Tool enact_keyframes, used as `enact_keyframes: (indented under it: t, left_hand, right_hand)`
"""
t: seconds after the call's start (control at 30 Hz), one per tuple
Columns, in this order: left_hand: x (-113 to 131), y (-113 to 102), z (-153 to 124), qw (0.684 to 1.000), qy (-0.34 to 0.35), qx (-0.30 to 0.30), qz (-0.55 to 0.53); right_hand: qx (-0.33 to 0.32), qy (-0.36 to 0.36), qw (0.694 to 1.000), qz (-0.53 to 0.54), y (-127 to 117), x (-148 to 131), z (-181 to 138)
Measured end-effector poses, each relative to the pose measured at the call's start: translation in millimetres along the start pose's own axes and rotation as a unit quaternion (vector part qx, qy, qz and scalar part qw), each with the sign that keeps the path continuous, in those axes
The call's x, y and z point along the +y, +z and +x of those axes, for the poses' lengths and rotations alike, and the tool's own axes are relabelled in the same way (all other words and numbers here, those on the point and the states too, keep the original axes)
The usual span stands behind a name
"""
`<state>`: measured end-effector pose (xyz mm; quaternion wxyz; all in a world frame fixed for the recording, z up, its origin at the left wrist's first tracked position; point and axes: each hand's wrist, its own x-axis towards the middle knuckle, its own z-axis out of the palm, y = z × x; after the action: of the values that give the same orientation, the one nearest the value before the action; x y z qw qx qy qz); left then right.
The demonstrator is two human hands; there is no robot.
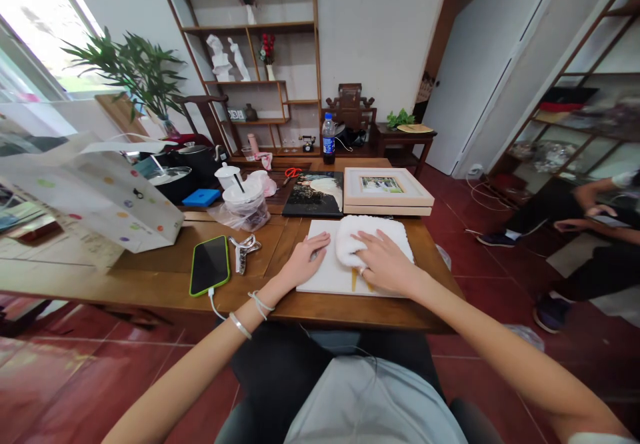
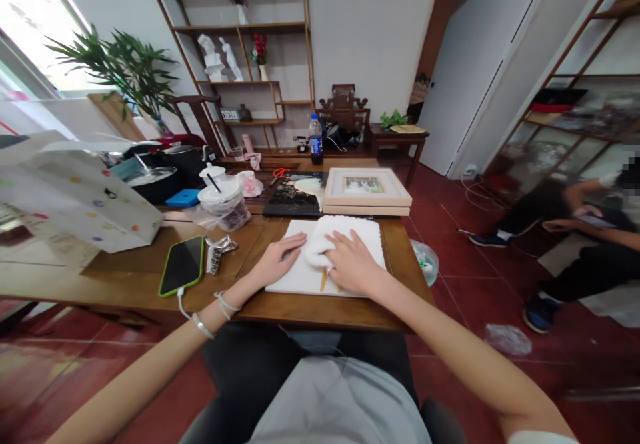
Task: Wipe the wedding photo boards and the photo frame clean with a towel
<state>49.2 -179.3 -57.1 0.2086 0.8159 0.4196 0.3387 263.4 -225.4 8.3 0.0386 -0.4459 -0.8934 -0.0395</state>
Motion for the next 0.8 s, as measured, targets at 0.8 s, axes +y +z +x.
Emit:
enact_keyframes:
  t: [0.8]
  left_hand:
    - [0,-3,0,1.000,0.018,-0.001,-0.015]
  right_hand:
    - [-0.027,-0.132,0.987,0.090,-14,-39,-42]
